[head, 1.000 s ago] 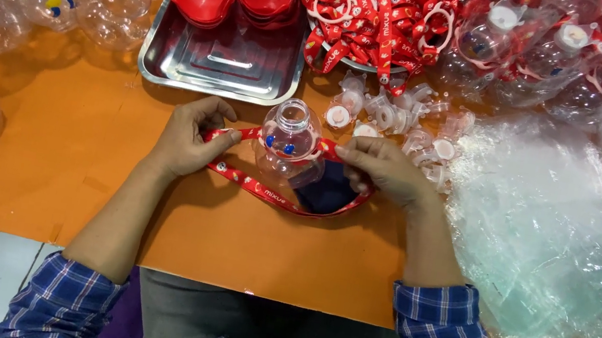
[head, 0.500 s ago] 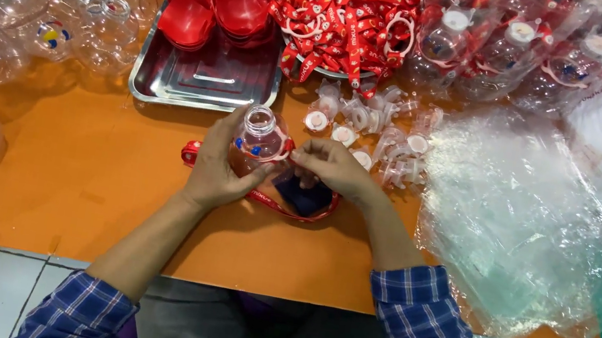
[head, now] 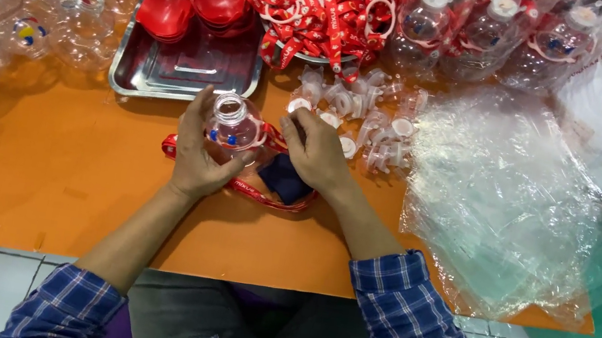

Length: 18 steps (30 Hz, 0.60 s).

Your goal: Assembling small plastic bottles by attaching red lanyards and then placing them into individual plastic bags.

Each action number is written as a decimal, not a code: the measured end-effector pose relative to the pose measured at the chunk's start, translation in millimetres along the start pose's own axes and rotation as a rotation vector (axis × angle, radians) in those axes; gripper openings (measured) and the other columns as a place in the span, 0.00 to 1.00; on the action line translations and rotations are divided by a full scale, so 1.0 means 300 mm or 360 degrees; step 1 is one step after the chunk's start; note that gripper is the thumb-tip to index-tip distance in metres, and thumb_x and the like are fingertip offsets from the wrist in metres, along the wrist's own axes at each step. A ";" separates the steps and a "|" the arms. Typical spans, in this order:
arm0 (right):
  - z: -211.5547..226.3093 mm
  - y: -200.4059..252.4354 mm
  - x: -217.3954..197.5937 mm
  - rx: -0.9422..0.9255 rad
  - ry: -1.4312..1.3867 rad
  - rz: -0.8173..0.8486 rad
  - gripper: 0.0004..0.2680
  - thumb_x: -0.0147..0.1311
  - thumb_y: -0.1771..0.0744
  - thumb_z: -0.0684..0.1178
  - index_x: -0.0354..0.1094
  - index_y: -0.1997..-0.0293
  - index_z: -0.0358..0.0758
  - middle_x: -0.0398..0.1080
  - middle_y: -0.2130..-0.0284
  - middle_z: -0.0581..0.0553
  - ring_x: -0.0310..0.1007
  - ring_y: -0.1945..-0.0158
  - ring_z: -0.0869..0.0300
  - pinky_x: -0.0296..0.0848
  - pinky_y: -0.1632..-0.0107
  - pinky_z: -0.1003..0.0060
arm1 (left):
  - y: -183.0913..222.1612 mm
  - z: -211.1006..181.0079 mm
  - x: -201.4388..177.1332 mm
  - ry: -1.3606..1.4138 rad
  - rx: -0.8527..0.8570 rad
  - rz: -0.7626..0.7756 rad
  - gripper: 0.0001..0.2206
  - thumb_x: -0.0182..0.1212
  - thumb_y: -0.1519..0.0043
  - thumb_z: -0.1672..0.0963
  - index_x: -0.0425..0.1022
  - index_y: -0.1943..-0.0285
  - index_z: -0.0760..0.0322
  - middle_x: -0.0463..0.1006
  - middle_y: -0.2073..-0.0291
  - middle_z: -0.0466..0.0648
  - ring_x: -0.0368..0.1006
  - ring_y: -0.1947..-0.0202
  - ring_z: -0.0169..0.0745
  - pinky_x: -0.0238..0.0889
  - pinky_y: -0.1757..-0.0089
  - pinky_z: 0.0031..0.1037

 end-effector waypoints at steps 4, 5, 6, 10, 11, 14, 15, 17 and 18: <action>0.034 -0.036 -0.117 -0.0287 0.0309 -0.0286 0.04 0.58 0.32 0.48 0.70 0.61 0.41 0.71 0.75 0.45 0.76 0.68 0.51 0.74 0.64 0.60 | -0.024 0.013 0.020 -0.0005 0.0015 0.0009 0.44 0.80 0.53 0.47 0.63 0.29 0.67 0.73 0.50 0.59 0.71 0.46 0.56 0.62 0.41 0.40; 0.007 -0.045 -0.155 -0.0347 0.0402 -0.0383 0.03 0.58 0.33 0.46 0.69 0.62 0.42 0.68 0.75 0.45 0.74 0.67 0.51 0.74 0.62 0.60 | -0.041 0.007 0.033 0.0004 0.0039 0.0046 0.42 0.80 0.53 0.48 0.65 0.31 0.67 0.74 0.50 0.59 0.72 0.47 0.57 0.63 0.42 0.40; -0.018 -0.052 -0.184 -0.0406 0.0488 -0.0471 0.03 0.59 0.33 0.44 0.69 0.64 0.43 0.66 0.75 0.46 0.72 0.66 0.51 0.73 0.59 0.59 | -0.051 0.002 0.038 0.0007 0.0057 0.0079 0.40 0.80 0.53 0.49 0.66 0.32 0.67 0.76 0.51 0.59 0.73 0.49 0.59 0.64 0.43 0.40; -0.119 -0.049 -0.327 -0.0373 0.0791 -0.0703 0.03 0.59 0.33 0.46 0.68 0.63 0.46 0.65 0.73 0.49 0.69 0.66 0.52 0.70 0.56 0.59 | -0.075 -0.001 0.070 0.0114 0.0123 0.0058 0.38 0.80 0.53 0.51 0.67 0.34 0.68 0.76 0.52 0.60 0.74 0.51 0.60 0.66 0.44 0.42; -0.110 -0.044 -0.352 -0.0300 0.0862 -0.0719 0.04 0.60 0.34 0.46 0.68 0.63 0.44 0.65 0.71 0.48 0.69 0.64 0.50 0.69 0.55 0.57 | -0.068 0.009 0.071 0.0159 0.0122 0.0035 0.37 0.79 0.52 0.52 0.67 0.34 0.69 0.75 0.52 0.61 0.74 0.50 0.60 0.66 0.44 0.41; -0.150 -0.041 -0.370 -0.0157 0.0993 -0.0677 0.05 0.61 0.36 0.45 0.68 0.62 0.43 0.64 0.68 0.46 0.69 0.60 0.47 0.68 0.53 0.55 | -0.072 0.033 0.086 0.0265 0.0092 0.0033 0.38 0.79 0.53 0.53 0.67 0.34 0.71 0.74 0.52 0.60 0.74 0.49 0.58 0.66 0.44 0.39; -0.178 -0.036 -0.356 -0.0095 0.1035 -0.0608 0.06 0.62 0.37 0.45 0.68 0.62 0.43 0.64 0.67 0.46 0.70 0.58 0.47 0.68 0.52 0.54 | -0.067 0.039 0.088 0.0307 0.0056 0.0046 0.39 0.80 0.53 0.53 0.67 0.33 0.71 0.73 0.51 0.59 0.74 0.48 0.56 0.65 0.43 0.38; -0.170 -0.031 -0.312 -0.0086 0.1105 -0.0501 0.07 0.63 0.38 0.46 0.69 0.60 0.42 0.64 0.65 0.43 0.69 0.56 0.44 0.68 0.51 0.50 | -0.055 0.036 0.087 0.0294 -0.0001 0.0072 0.39 0.80 0.54 0.53 0.67 0.33 0.71 0.72 0.51 0.59 0.73 0.48 0.56 0.65 0.43 0.39; -0.164 -0.046 -0.292 -0.0112 0.1175 -0.0415 0.09 0.63 0.39 0.48 0.70 0.58 0.41 0.64 0.63 0.41 0.68 0.55 0.41 0.67 0.50 0.46 | -0.063 0.038 0.091 0.0277 -0.0024 0.0080 0.40 0.80 0.54 0.53 0.67 0.32 0.70 0.71 0.51 0.59 0.73 0.47 0.56 0.65 0.42 0.40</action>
Point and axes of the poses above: each hand's wrist, its own y-axis away from the middle knuckle, its own x-axis out of the palm, z = x × y, the point moved 7 cm from there along -y, towards the middle knuckle
